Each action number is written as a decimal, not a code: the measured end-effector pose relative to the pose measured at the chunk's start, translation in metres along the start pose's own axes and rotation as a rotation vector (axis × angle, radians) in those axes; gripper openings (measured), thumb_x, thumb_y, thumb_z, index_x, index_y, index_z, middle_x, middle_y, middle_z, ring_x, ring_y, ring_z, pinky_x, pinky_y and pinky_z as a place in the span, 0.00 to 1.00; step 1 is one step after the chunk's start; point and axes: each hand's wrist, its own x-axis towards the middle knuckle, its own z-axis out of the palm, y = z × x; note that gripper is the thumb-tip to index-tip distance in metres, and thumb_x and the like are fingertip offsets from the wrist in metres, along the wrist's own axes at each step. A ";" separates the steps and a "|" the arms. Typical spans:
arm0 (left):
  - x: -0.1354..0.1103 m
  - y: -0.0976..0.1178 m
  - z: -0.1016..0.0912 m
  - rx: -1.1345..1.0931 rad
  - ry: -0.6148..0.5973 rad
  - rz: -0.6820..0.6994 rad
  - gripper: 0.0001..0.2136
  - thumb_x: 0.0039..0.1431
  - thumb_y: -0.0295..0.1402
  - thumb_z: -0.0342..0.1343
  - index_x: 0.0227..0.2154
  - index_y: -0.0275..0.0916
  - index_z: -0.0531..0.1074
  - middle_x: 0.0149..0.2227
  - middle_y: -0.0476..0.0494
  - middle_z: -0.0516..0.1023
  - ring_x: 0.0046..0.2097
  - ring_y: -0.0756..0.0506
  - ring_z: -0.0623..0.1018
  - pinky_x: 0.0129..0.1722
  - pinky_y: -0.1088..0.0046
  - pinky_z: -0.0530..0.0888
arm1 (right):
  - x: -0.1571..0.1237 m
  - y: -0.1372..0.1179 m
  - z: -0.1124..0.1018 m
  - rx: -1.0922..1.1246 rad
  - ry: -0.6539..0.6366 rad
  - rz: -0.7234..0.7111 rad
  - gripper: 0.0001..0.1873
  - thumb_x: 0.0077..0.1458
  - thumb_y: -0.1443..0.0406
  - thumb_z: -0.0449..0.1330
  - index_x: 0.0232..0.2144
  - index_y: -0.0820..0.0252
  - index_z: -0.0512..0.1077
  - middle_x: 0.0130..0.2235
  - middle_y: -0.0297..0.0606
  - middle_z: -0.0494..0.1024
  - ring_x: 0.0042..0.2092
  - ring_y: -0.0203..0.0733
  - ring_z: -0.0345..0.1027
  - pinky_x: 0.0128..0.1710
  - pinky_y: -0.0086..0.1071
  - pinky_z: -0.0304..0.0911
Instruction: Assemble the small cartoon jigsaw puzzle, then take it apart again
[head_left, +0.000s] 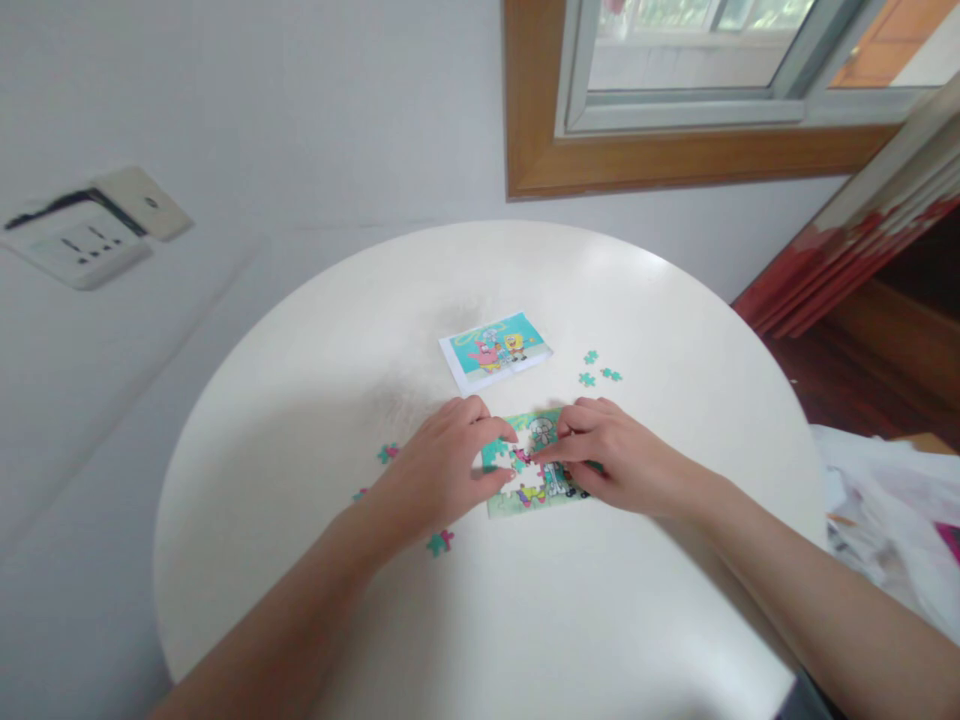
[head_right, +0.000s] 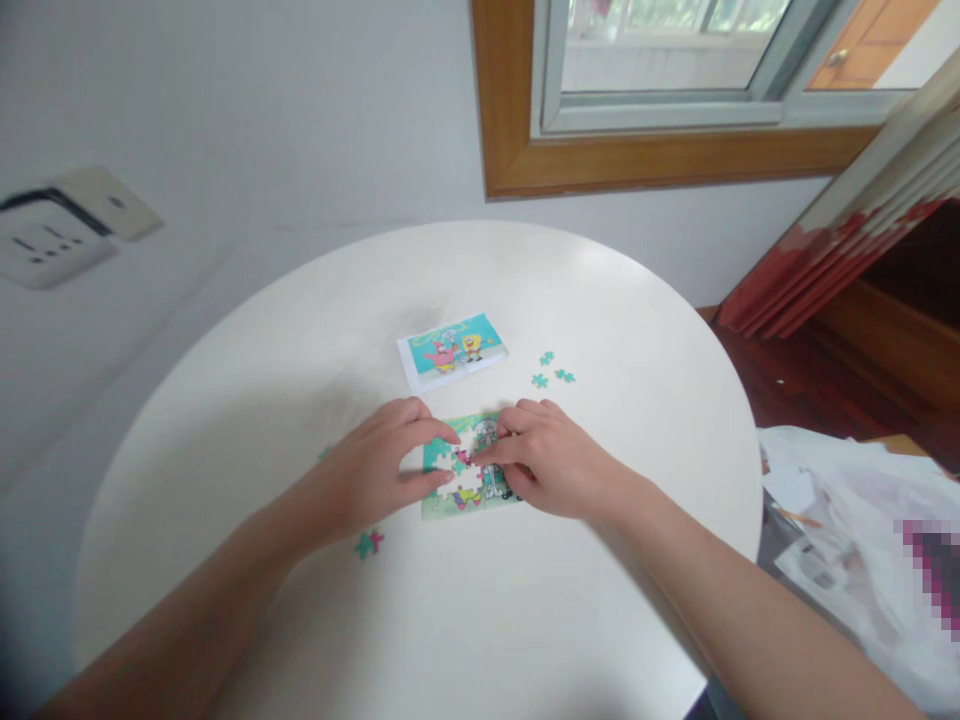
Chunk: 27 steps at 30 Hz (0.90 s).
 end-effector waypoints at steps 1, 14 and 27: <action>0.000 -0.001 0.001 0.000 0.007 0.004 0.13 0.54 0.32 0.62 0.43 0.39 0.73 0.40 0.44 0.70 0.46 0.41 0.70 0.49 0.63 0.68 | 0.000 0.000 0.000 -0.002 -0.001 -0.001 0.23 0.55 0.74 0.53 0.48 0.51 0.77 0.35 0.39 0.70 0.39 0.41 0.62 0.42 0.37 0.56; 0.003 0.010 0.010 0.077 0.058 -0.092 0.10 0.53 0.31 0.61 0.39 0.37 0.75 0.38 0.43 0.71 0.45 0.40 0.72 0.47 0.60 0.70 | 0.000 -0.007 -0.002 -0.082 -0.051 0.043 0.20 0.55 0.72 0.55 0.46 0.50 0.77 0.35 0.39 0.70 0.41 0.43 0.61 0.42 0.37 0.53; 0.002 0.005 0.009 -0.082 0.011 -0.167 0.13 0.51 0.29 0.61 0.41 0.38 0.74 0.40 0.42 0.71 0.45 0.40 0.73 0.47 0.62 0.70 | 0.002 -0.010 -0.003 -0.086 -0.076 0.084 0.20 0.56 0.72 0.55 0.46 0.49 0.77 0.36 0.38 0.70 0.41 0.42 0.61 0.42 0.36 0.51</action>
